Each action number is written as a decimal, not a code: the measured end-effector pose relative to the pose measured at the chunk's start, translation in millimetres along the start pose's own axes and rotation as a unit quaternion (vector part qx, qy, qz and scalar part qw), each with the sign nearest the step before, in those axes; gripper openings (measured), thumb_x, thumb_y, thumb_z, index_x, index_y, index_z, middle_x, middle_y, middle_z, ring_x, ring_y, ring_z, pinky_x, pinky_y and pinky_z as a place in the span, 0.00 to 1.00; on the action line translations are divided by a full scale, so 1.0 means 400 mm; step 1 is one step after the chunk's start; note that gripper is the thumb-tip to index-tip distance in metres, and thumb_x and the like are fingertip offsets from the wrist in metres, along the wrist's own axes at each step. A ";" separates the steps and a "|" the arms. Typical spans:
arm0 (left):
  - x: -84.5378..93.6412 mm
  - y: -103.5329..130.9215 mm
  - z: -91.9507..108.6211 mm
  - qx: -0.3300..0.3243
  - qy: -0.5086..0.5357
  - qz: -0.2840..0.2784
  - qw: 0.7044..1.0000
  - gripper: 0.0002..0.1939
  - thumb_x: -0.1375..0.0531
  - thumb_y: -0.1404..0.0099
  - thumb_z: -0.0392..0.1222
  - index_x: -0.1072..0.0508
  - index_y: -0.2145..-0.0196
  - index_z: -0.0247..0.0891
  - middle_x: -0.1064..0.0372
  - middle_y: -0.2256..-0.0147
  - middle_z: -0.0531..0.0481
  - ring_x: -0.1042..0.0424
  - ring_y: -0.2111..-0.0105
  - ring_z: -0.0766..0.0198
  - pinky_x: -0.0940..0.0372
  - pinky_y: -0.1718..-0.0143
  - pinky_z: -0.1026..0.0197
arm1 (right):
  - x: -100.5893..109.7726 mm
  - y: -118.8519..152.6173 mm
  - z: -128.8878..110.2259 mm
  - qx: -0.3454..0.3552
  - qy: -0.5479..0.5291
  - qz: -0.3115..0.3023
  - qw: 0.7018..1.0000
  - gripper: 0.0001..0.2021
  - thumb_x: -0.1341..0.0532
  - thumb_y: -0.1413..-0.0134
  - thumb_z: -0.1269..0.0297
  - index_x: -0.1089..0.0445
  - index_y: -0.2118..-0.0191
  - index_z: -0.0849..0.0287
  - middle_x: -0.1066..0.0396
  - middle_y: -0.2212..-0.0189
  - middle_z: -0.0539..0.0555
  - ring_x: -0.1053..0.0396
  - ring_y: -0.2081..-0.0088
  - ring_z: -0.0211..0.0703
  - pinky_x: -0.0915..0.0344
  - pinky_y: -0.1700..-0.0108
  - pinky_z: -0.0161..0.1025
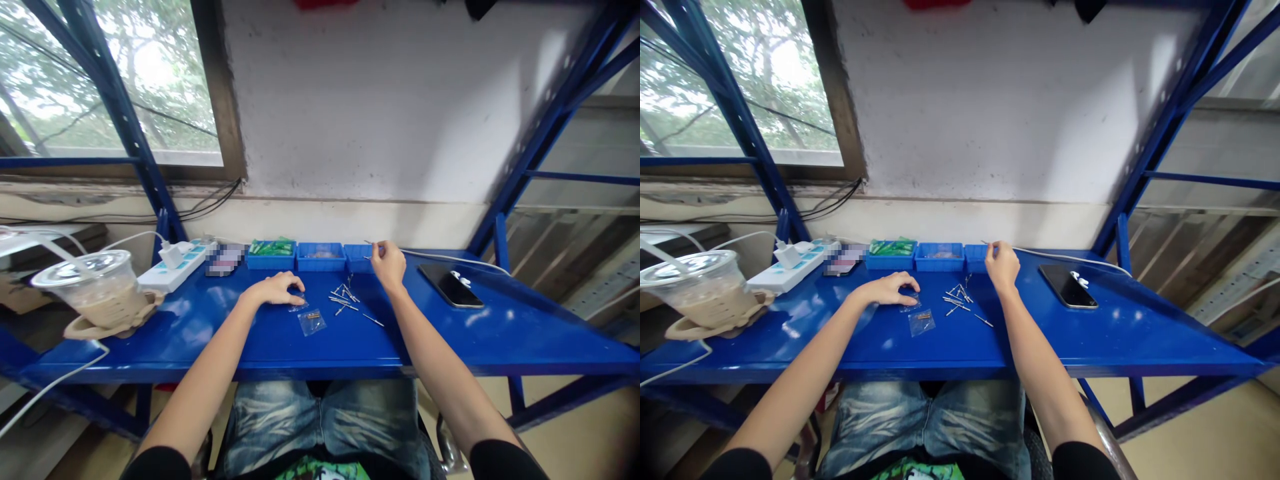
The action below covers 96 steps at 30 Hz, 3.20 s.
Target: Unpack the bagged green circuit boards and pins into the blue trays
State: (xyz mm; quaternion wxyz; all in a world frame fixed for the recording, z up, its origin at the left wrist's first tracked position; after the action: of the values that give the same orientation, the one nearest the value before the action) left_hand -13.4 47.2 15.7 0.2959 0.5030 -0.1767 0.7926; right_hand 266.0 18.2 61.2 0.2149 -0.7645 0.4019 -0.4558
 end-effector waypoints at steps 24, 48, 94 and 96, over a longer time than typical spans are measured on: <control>0.020 -0.021 0.125 -0.132 0.078 0.267 0.951 0.02 0.37 0.45 0.38 0.24 0.71 0.41 0.41 0.53 0.47 0.43 0.50 0.56 0.49 0.45 0.50 | -0.158 0.162 -0.189 -0.176 -0.591 -0.301 0.728 0.23 0.33 0.69 0.63 0.34 0.60 0.60 0.33 0.82 0.44 0.38 0.80 0.33 0.42 0.75 0.32; 0.041 -0.035 0.076 -0.067 0.327 0.288 0.898 0.11 0.41 0.44 0.46 0.30 0.66 0.35 0.28 0.67 0.48 0.30 0.65 0.61 0.36 0.59 0.58 | -0.075 0.137 -0.237 0.081 -0.404 -0.224 0.883 0.11 0.41 0.52 0.61 0.34 0.61 0.59 0.31 0.71 0.52 0.33 0.69 0.39 0.37 0.67 0.36; 0.015 -0.068 0.031 -0.005 0.271 0.258 0.927 0.10 0.44 0.41 0.43 0.26 0.66 0.37 0.37 0.64 0.48 0.36 0.67 0.65 0.39 0.65 0.62 | -0.168 0.120 -0.189 -0.102 -0.513 -0.267 0.809 0.11 0.37 0.63 0.68 0.30 0.67 0.61 0.29 0.77 0.49 0.32 0.72 0.38 0.36 0.65 0.37; -0.008 -0.072 0.013 0.039 0.393 0.215 0.893 0.18 0.47 0.39 0.52 0.27 0.65 0.34 0.34 0.69 0.47 0.36 0.71 0.66 0.41 0.72 0.65 | -0.149 0.118 -0.206 -0.027 -0.470 -0.257 0.844 0.05 0.38 0.59 0.65 0.29 0.72 0.60 0.28 0.74 0.51 0.32 0.69 0.40 0.36 0.63 0.39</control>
State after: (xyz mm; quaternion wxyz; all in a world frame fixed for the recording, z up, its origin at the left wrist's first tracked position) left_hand 9.9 65.5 14.6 0.1437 0.1109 -0.1186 0.9762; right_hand 158.8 42.1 37.6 0.2329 -0.9684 0.0542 -0.0700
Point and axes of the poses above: each hand's wrist, its own y-axis away from the middle knuckle, its own x-axis out of the back of the hand, z = x × y, the point moved 7 cm from there along -y, towards the middle knuckle
